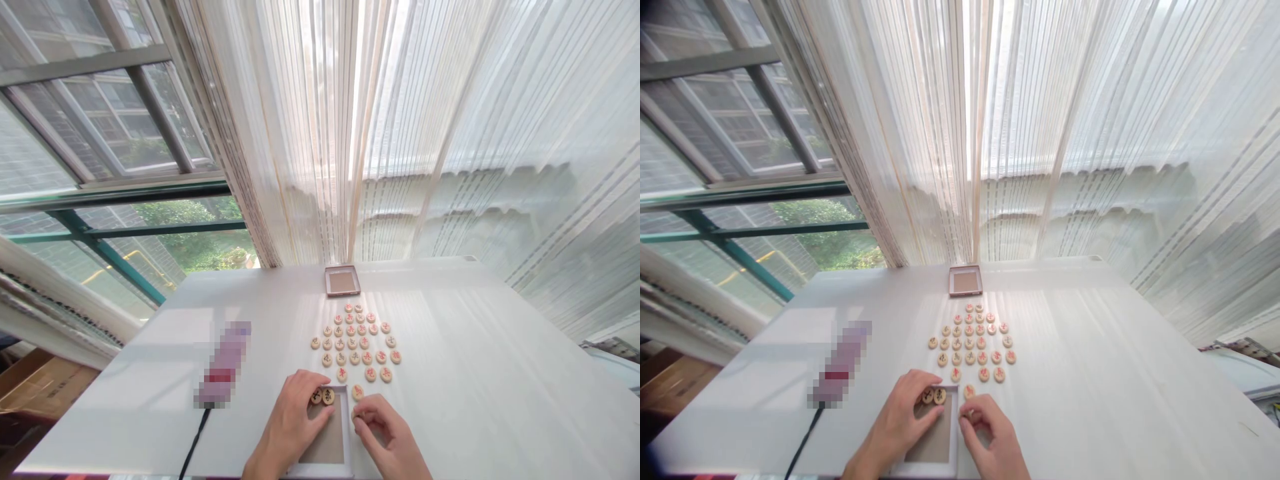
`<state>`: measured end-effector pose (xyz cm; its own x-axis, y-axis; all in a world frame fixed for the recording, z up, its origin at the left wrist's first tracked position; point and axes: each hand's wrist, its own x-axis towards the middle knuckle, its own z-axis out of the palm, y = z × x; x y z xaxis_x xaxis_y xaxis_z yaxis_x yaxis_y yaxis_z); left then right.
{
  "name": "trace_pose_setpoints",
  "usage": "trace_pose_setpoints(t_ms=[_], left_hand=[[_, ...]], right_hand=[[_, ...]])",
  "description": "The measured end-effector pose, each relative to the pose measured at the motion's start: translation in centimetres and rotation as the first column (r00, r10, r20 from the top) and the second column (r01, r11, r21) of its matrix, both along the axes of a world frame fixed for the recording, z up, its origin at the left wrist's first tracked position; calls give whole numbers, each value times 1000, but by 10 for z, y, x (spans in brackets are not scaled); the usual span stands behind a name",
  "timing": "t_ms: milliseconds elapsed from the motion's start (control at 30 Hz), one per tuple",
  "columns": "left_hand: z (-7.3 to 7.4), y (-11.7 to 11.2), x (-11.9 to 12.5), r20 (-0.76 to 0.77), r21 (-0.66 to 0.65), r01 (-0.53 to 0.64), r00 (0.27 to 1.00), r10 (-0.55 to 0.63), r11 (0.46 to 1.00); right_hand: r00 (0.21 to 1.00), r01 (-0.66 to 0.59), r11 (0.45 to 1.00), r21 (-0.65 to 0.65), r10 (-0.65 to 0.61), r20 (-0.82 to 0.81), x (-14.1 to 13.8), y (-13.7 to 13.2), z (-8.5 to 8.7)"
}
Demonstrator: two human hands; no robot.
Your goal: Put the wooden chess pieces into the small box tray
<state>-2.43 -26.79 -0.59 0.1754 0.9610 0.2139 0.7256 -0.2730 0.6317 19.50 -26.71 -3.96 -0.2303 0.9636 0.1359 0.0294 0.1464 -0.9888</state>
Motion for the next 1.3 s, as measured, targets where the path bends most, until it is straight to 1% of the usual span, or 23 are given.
trace_pose_setpoints(t_ms=[233, 400, 533, 633, 767, 867, 967, 1100, 1200, 1300], left_hand=[[-3, 3, -1, 1, -37, 5, 1000, -5, 999], [-2, 3, 0, 12, -33, 24, 1000, -23, 999], [2, 1, -1, 24, 9, 35, 999, -36, 999], [5, -2, -7, 21, 27, 30, 999, -31, 999], [3, -6, -19, 3, -17, -17, 1000, 17, 1000], [-1, -8, -24, -2, -36, -31, 1000, 31, 999], [-4, -9, -25, 0, -15, -33, 999, 33, 999], [-3, -10, -23, 5, 0, -31, 1000, 31, 1000], [-2, -7, -21, 11, -18, -16, 1000, 16, 1000], [-3, -2, -21, 12, -34, 4, 1000, -4, 999]], right_hand=[[1000, 4, 1000, -16, -4, -3, 1, 1, -2], [1000, -18, 995, -99, 16, -22, 3, 2, -3], [997, -13, 984, -176, -1, -75, 3, 2, 2], [993, -14, 979, -202, -9, -116, 1, 2, 6], [992, -3, 981, -192, -20, -121, 3, 2, 10], [994, -54, 987, -154, 38, -106, 7, 3, 10], [994, -80, 988, -129, 68, -88, 9, 3, 8], [992, -37, 989, -141, 19, -125, 7, 3, 5], [988, -18, 988, -153, -6, -157, 4, 2, 3], [986, -8, 987, -161, -20, -168, 3, 2, 1]])
